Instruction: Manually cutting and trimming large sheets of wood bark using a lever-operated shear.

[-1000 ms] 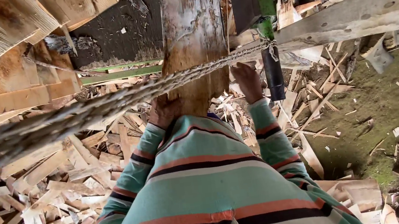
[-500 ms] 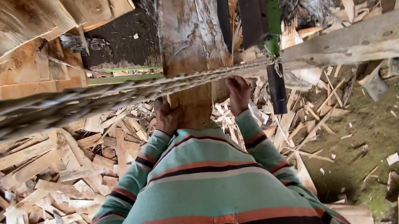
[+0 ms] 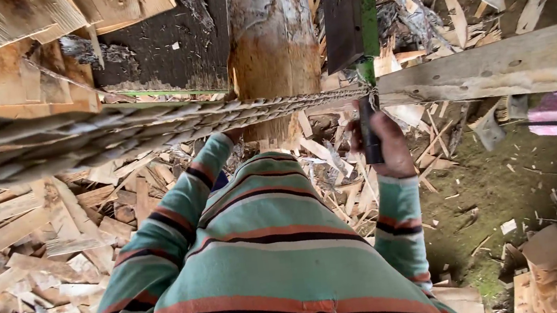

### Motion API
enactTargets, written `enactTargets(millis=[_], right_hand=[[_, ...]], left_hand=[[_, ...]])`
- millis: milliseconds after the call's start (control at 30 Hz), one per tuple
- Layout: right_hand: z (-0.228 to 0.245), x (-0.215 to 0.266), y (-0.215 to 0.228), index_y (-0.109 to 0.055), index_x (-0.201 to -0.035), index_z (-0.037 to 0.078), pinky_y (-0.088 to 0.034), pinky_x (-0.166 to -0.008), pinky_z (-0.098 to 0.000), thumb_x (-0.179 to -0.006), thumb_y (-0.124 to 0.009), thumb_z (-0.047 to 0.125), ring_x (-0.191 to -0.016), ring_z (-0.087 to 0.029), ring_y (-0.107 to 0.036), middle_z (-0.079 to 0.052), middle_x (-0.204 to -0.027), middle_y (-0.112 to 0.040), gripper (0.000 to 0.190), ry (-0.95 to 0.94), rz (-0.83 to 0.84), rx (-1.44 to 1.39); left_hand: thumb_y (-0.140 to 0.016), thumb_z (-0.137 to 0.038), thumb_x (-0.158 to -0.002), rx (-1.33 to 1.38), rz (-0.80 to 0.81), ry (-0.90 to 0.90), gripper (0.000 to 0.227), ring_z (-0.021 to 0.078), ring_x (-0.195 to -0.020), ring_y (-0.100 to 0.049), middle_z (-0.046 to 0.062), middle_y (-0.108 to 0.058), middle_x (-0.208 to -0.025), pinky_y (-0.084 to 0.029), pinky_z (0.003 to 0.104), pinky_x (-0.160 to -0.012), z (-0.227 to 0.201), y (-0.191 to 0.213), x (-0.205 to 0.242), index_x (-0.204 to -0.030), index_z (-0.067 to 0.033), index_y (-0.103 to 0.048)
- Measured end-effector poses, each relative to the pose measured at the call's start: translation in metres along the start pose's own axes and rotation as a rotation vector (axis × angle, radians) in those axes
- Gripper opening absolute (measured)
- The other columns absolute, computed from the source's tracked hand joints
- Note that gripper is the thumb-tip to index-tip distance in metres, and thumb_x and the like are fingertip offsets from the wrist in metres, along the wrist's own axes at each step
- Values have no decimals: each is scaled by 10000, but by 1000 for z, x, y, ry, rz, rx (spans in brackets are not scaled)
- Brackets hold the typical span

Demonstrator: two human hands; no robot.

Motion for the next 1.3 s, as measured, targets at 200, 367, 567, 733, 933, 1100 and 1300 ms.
enactTargets(millis=[200,367,567,733,933,1100,1300], right_hand=[[20,21,-19,-534,-1109,24,-459,-437,-302,-894,-746,134,-519,-144,-563,-63,-723,-584,321,130,-261,1100],[23,23,-27,-484,-1077,19,-428,-397,-300,-908,-709,141,-467,-122,-534,-38,-659,-565,307,145,-230,1090],[45,32,-53,-515,-1053,1,-428,-385,-286,-922,-737,139,-463,-119,-539,-57,-685,-559,293,178,-324,1247],[-70,-64,131,-534,-1230,-27,-499,-473,-345,-889,-699,107,-584,-182,-590,-88,-821,-651,402,363,-280,1247],[-119,-130,191,-438,-1416,-70,-519,-708,-469,-835,-743,109,-893,-303,-608,-179,-1076,-634,681,379,-217,1275],[-27,-28,57,-595,-1205,-27,-499,-588,-344,-875,-767,138,-688,-175,-600,-51,-874,-655,406,339,-221,1195],[21,10,-23,-539,-1046,3,-431,-387,-310,-853,-731,160,-460,-125,-538,-43,-658,-550,314,96,-272,1100]], left_hand=[[-735,-144,-901,-29,-34,14,136,230,-715,-623,78,-685,-798,-550,392,-619,-50,-13,-45,-932,-28,-670],[-748,-119,-862,-67,-86,34,131,194,-671,-603,53,-661,-757,-541,371,-581,-72,-17,-77,-879,-30,-653],[-772,-65,-818,1,-135,-76,144,181,-690,-574,38,-644,-765,-526,360,-602,-63,-13,-88,-883,-17,-652],[-740,-22,-773,141,-175,37,177,171,-773,-649,20,-695,-865,-574,346,-697,-40,-18,-95,-935,-32,-670],[-735,-5,-863,241,-138,150,169,210,-792,-644,87,-707,-919,-552,365,-695,-39,-9,-104,-1027,11,-697],[-773,-21,-782,520,-181,237,225,223,-791,-723,81,-752,-906,-652,346,-720,-54,28,-66,-994,-3,-702],[-783,-301,-892,-457,-276,158,577,371,-987,-690,202,-691,-1149,-576,462,-820,-140,82,-4,-1327,-7,-544]])
Point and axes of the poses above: each hand's wrist, its own x-axis away from the middle knuckle, its own y-axis out of the back of the hand, z = x × y, the point moved 5 cm from there along -x, towards the middle knuckle
